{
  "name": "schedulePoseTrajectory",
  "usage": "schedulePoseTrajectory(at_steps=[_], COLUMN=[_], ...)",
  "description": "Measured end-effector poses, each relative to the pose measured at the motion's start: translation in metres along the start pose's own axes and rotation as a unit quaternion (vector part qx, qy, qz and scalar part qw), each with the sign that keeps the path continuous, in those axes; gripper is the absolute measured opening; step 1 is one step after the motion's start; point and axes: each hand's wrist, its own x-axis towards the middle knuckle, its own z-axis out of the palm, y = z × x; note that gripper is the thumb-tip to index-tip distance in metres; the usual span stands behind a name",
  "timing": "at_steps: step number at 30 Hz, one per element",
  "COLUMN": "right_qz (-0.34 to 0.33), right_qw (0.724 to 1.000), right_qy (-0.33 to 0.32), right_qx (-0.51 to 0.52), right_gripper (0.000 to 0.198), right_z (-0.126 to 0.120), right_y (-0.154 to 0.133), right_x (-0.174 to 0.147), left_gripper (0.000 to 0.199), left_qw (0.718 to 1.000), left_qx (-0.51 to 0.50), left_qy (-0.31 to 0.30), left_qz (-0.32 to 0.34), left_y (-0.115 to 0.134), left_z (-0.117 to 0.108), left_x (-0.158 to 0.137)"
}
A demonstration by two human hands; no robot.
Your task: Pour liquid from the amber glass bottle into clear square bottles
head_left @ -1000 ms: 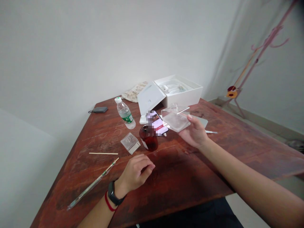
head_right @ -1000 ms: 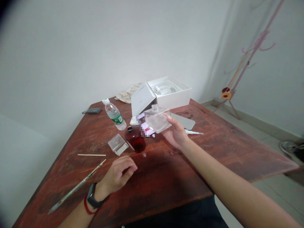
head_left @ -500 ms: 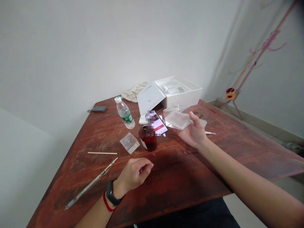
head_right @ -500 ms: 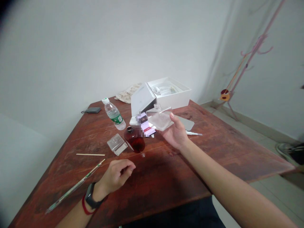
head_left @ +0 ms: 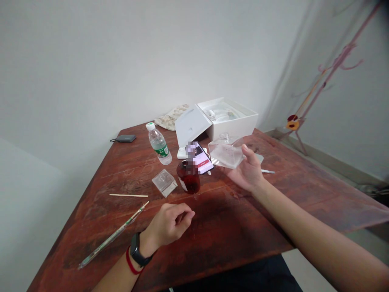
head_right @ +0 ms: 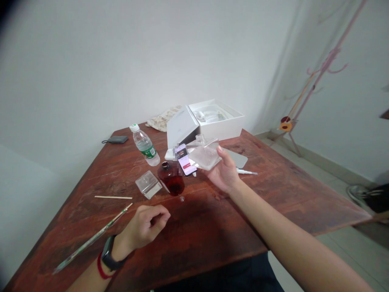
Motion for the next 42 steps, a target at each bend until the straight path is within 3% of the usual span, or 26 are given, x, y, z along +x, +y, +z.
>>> schedulePoseTrajectory(at_steps=[6,17,22,30,34,38,42], right_qz=[-0.006,-0.008,-0.001,0.004,0.006,0.009,0.01], right_qw=[1.0,0.999,0.998,0.997,0.997,0.996,0.996], right_qy=[0.005,0.016,0.031,0.041,0.035,0.038,0.036], right_qx=[0.006,-0.029,-0.052,-0.067,-0.075,-0.082,-0.08], right_gripper=[0.049,0.055,0.057,0.055,0.059,0.063,0.057], right_z=[0.002,0.018,0.02,0.021,0.022,0.02,0.019], right_y=[0.002,0.002,0.006,0.01,0.01,0.009,0.008], right_x=[-0.001,-0.014,-0.02,-0.024,-0.025,-0.025,-0.025], left_gripper=[0.038,0.028,0.023,0.01,0.024,0.015,0.004], left_qw=[1.0,0.976,0.974,0.985,0.977,0.96,0.963], left_qx=[0.015,0.033,0.048,-0.007,-0.016,-0.012,-0.019], left_qy=[0.011,0.212,0.218,0.17,0.21,0.268,0.26], left_qz=[0.011,-0.02,-0.025,-0.026,-0.04,-0.075,-0.067], left_y=[0.003,-0.003,-0.001,-0.003,-0.011,-0.018,-0.017], left_z=[0.002,-0.006,-0.007,0.005,0.013,0.015,0.012], left_x=[0.0,0.006,0.006,0.006,0.005,0.008,0.011])
